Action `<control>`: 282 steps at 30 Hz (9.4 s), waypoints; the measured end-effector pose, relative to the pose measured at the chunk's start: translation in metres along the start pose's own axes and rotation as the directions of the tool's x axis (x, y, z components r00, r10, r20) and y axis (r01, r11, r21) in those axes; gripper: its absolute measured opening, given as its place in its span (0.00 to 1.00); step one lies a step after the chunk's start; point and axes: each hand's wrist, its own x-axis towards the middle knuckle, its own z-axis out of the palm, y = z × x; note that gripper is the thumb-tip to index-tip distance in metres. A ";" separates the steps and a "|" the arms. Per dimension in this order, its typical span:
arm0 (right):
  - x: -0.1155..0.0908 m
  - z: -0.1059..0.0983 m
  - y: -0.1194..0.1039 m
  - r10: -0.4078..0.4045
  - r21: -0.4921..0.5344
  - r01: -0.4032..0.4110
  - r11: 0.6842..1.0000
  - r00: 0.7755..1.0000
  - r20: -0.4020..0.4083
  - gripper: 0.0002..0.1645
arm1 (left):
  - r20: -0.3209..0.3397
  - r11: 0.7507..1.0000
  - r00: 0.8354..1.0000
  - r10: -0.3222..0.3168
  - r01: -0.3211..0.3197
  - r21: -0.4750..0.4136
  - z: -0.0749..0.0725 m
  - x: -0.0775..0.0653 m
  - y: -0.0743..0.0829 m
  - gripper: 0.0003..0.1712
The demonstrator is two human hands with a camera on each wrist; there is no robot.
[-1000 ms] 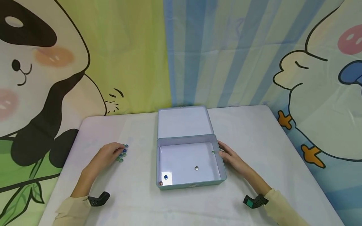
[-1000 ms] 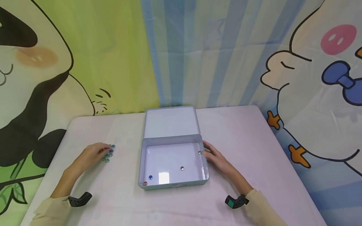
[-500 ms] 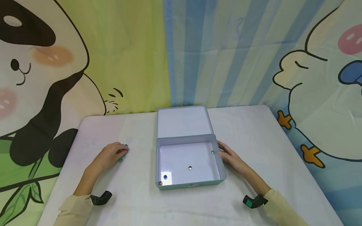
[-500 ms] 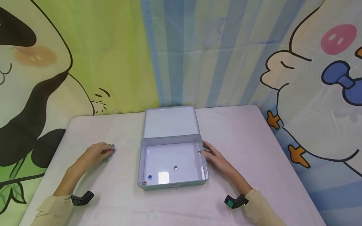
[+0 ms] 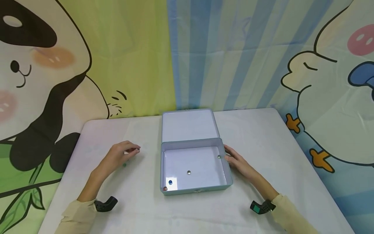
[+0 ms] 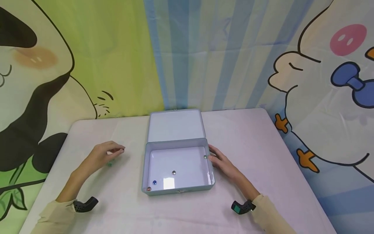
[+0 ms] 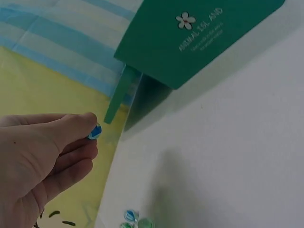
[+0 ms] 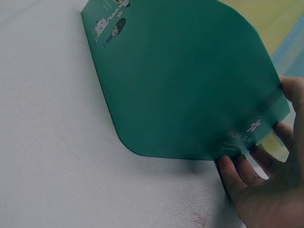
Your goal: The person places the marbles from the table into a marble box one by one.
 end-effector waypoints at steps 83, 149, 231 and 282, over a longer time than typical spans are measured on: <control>-0.001 -0.007 -0.006 0.023 -0.012 -0.023 1.000 1.000 0.008 0.39 | 0.475 0.921 0.843 0.254 -0.061 -0.385 0.078 0.124 0.121 0.13; 0.001 0.001 -0.004 0.006 0.013 -0.006 1.000 1.000 0.019 0.40 | -0.120 0.961 0.957 -0.264 0.271 0.047 0.002 -0.081 -0.042 0.13; 0.000 -0.004 -0.005 0.007 0.025 -0.008 1.000 0.999 0.045 0.40 | 0.593 0.869 0.635 0.495 -0.341 -0.360 0.195 0.162 0.165 0.07; -0.006 -0.005 0.004 0.011 0.019 -0.011 1.000 0.999 -0.030 0.40 | 0.114 0.941 0.934 -0.339 0.335 0.053 -0.017 -0.031 -0.044 0.15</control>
